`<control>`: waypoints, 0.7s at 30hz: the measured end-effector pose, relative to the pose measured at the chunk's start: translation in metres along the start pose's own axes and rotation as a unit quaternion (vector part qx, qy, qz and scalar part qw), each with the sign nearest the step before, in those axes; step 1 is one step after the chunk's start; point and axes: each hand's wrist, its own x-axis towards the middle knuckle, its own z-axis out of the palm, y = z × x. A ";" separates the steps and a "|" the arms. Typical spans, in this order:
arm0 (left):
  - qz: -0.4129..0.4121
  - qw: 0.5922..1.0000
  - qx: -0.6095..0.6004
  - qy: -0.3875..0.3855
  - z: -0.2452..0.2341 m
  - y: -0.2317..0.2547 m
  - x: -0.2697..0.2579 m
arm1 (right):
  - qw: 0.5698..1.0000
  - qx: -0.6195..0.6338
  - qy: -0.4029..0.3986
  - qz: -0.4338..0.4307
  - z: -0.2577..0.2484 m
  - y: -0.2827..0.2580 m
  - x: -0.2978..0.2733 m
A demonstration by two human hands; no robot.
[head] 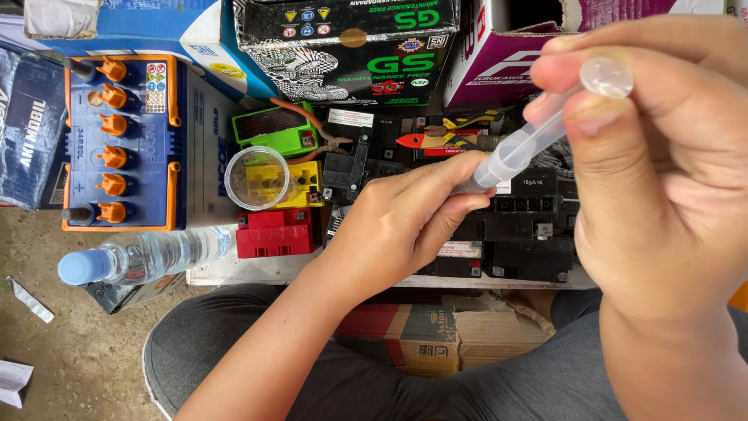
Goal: Filling lead-acid battery cells with liquid using a plastic syringe
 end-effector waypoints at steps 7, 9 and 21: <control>0.005 1.000 -0.004 -0.007 0.000 0.003 0.002 | 0.998 0.037 0.027 0.039 -0.008 0.011 -0.004; 0.003 1.000 -0.003 -0.009 0.000 0.003 0.002 | 0.997 0.045 0.031 0.047 -0.010 0.017 -0.002; 0.013 1.000 -0.003 -0.010 0.003 0.006 0.002 | 0.986 0.064 0.062 0.144 -0.014 0.003 -0.013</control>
